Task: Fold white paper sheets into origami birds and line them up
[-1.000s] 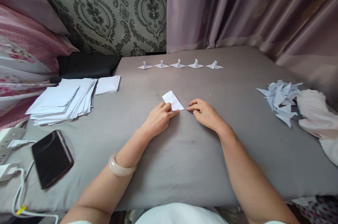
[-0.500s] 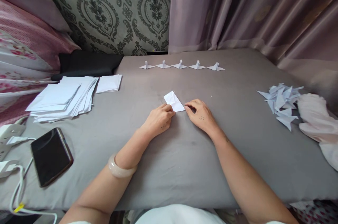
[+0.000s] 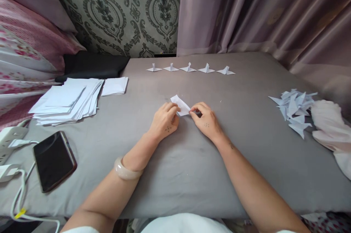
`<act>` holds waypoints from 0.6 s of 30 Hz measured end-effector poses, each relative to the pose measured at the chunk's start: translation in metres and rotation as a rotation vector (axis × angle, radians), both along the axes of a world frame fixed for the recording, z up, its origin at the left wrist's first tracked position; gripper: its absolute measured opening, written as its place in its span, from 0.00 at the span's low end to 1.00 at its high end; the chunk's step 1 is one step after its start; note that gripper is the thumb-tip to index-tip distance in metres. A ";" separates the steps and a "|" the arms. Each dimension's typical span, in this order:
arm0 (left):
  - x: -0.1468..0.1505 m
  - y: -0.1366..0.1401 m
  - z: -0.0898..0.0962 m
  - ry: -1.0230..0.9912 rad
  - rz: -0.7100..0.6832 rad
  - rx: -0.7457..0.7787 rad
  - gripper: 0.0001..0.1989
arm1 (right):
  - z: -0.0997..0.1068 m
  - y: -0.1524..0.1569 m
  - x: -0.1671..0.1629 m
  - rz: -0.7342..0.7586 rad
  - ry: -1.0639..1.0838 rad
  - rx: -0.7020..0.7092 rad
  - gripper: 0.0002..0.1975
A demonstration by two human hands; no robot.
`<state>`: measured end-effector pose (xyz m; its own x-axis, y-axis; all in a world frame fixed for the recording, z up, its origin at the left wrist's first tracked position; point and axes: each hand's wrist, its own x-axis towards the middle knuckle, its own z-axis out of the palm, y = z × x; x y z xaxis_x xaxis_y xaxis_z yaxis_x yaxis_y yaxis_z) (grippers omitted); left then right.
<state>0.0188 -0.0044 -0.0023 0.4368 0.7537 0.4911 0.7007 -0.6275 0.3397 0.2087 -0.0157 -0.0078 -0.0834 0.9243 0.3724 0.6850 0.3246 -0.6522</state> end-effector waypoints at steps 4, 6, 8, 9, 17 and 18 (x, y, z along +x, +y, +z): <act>0.001 -0.004 0.006 -0.108 0.243 0.243 0.24 | 0.012 -0.005 -0.001 -0.039 -0.195 0.219 0.10; 0.001 -0.005 0.007 -0.044 0.255 0.271 0.25 | 0.016 -0.007 -0.001 -0.016 -0.300 0.227 0.13; 0.000 -0.005 0.006 0.076 0.176 0.234 0.18 | 0.018 -0.009 0.000 0.032 -0.374 0.201 0.14; -0.001 -0.005 0.005 0.139 0.114 0.202 0.14 | 0.017 -0.010 0.001 0.053 -0.400 0.188 0.14; -0.002 -0.001 0.002 0.256 -0.082 0.064 0.12 | 0.011 -0.013 0.008 0.115 -0.472 0.073 0.11; -0.001 -0.001 0.003 0.254 -0.083 0.060 0.12 | 0.011 -0.013 0.008 0.117 -0.464 0.047 0.11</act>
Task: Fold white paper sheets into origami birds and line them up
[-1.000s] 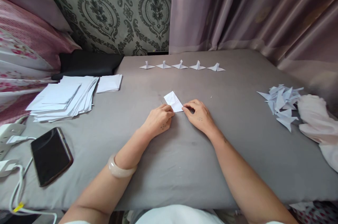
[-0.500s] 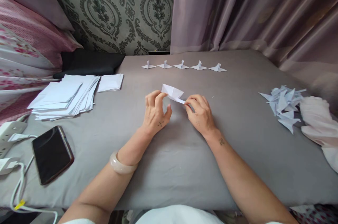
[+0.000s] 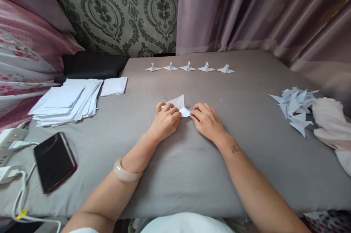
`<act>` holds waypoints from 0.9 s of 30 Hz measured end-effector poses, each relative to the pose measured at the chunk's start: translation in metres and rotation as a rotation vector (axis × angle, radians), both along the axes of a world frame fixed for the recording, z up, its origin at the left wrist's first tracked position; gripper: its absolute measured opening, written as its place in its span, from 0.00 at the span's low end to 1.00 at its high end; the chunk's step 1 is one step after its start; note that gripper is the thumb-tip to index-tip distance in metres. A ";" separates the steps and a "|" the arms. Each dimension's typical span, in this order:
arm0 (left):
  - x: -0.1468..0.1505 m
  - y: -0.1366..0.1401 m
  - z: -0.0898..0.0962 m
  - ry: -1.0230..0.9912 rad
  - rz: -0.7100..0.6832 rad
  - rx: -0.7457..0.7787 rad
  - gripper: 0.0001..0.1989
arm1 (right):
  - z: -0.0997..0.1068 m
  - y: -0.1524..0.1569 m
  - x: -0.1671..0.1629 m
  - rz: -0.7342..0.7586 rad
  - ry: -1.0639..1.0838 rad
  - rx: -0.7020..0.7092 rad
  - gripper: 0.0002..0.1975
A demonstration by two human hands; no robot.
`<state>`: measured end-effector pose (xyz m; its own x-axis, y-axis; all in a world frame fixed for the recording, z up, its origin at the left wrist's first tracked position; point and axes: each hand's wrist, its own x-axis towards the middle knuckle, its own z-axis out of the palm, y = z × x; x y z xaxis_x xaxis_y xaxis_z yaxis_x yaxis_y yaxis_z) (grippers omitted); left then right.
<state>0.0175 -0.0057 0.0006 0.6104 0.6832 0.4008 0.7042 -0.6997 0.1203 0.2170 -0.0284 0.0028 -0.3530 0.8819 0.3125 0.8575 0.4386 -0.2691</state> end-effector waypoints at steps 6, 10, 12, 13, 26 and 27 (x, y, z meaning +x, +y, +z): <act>0.003 -0.001 0.000 -0.053 0.033 -0.050 0.14 | -0.004 0.002 -0.001 -0.038 0.108 -0.082 0.09; 0.007 0.002 -0.003 -0.107 0.093 -0.072 0.12 | -0.007 0.003 -0.004 -0.088 0.160 -0.086 0.09; 0.010 0.004 -0.005 -0.118 0.118 -0.081 0.10 | -0.008 0.004 -0.007 -0.112 0.162 -0.083 0.07; 0.011 0.005 -0.006 -0.119 0.129 -0.084 0.09 | -0.008 0.004 -0.008 -0.124 0.160 -0.082 0.07; 0.001 0.006 -0.004 -0.175 0.131 -0.262 0.18 | -0.006 -0.004 -0.016 0.041 0.082 -0.111 0.17; -0.001 0.007 -0.005 -0.166 0.135 -0.248 0.17 | -0.006 -0.005 -0.017 0.040 0.067 -0.109 0.18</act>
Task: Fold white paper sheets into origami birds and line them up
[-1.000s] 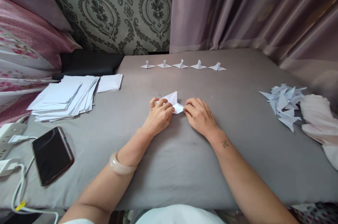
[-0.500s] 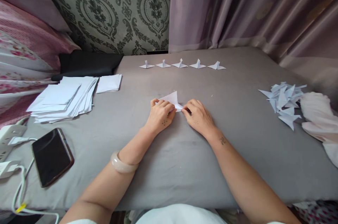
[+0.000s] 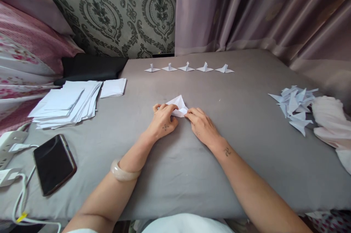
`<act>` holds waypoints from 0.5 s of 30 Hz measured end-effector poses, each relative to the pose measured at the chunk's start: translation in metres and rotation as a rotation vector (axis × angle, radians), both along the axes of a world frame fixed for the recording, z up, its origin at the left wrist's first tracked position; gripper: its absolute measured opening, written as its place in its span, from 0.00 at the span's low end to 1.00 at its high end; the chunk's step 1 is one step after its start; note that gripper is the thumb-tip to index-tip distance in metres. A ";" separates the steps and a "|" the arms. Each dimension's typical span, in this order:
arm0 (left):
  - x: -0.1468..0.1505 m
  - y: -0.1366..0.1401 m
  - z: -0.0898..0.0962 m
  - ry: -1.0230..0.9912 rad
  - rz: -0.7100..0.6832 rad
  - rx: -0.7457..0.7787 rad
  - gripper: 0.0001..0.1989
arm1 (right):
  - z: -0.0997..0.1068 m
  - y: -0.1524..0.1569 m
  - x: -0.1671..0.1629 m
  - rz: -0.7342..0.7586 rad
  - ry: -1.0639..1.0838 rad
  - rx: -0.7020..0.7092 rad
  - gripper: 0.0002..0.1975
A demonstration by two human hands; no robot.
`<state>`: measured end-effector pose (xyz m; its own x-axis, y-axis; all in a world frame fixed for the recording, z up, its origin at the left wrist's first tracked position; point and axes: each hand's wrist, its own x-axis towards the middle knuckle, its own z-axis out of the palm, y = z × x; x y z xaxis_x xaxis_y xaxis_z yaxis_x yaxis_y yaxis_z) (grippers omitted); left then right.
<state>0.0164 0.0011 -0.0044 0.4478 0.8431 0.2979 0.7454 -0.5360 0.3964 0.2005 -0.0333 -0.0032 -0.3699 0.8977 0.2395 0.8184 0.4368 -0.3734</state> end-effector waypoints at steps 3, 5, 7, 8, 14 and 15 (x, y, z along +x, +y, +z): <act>-0.002 0.002 -0.003 0.038 0.005 0.066 0.13 | 0.001 -0.002 0.000 -0.004 -0.033 0.000 0.18; -0.001 0.002 -0.003 0.056 -0.011 0.143 0.12 | 0.003 -0.003 0.000 -0.011 -0.047 -0.008 0.18; 0.002 0.001 -0.001 0.065 0.014 0.250 0.13 | 0.005 -0.003 0.000 -0.016 -0.063 -0.018 0.18; 0.002 0.000 0.001 0.072 0.042 0.300 0.15 | 0.005 -0.003 0.000 -0.018 -0.071 -0.021 0.18; 0.003 -0.001 0.001 0.104 0.048 0.323 0.11 | 0.006 -0.003 0.003 -0.012 -0.073 -0.041 0.19; 0.003 0.000 0.000 0.113 -0.006 0.298 0.09 | 0.006 -0.002 0.004 -0.010 -0.069 -0.048 0.19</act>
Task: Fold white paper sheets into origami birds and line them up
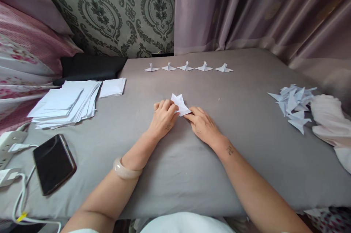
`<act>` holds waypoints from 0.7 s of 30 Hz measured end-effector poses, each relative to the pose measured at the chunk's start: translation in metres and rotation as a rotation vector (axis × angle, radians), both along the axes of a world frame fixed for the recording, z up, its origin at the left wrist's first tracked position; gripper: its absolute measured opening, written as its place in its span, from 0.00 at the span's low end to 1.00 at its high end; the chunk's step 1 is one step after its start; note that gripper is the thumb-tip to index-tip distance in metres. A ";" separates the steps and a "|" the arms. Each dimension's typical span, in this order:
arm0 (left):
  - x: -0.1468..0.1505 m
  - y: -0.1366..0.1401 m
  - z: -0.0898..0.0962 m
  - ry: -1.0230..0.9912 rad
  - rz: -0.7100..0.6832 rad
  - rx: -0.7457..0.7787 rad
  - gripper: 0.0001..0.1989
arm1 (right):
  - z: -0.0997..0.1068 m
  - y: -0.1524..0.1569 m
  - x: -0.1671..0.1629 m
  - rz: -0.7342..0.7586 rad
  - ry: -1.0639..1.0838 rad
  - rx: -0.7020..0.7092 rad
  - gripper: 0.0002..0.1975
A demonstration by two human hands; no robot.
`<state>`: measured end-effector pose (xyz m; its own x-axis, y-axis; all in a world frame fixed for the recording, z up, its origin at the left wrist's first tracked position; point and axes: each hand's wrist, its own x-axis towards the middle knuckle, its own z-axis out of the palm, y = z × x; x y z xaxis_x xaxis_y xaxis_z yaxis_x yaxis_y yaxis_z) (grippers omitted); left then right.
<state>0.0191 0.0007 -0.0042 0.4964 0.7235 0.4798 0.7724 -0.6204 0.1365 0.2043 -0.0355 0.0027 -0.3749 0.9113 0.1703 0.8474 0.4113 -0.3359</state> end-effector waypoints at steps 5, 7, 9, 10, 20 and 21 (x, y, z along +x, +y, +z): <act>0.000 0.002 -0.003 0.042 -0.185 -0.098 0.12 | 0.002 0.001 0.004 0.010 0.034 -0.051 0.19; 0.000 0.002 -0.003 0.057 -0.216 -0.123 0.13 | 0.003 0.001 0.007 0.004 0.053 -0.068 0.19; 0.000 0.001 -0.001 0.085 -0.235 -0.148 0.14 | 0.005 0.001 0.011 -0.005 0.070 -0.092 0.19; -0.001 0.000 -0.001 0.101 -0.239 -0.157 0.15 | 0.006 0.001 0.015 -0.008 0.075 -0.108 0.19; 0.001 -0.006 0.010 0.168 -0.245 -0.220 0.17 | 0.019 0.008 0.046 -0.134 0.189 -0.315 0.19; 0.002 -0.006 0.011 0.167 -0.246 -0.229 0.17 | 0.019 0.009 0.046 -0.151 0.190 -0.317 0.19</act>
<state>0.0208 -0.0053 0.0068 0.7265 0.6519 0.2172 0.6272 -0.7582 0.1782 0.2499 -0.0265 0.0220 -0.2212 0.9724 -0.0746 0.8012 0.1375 -0.5824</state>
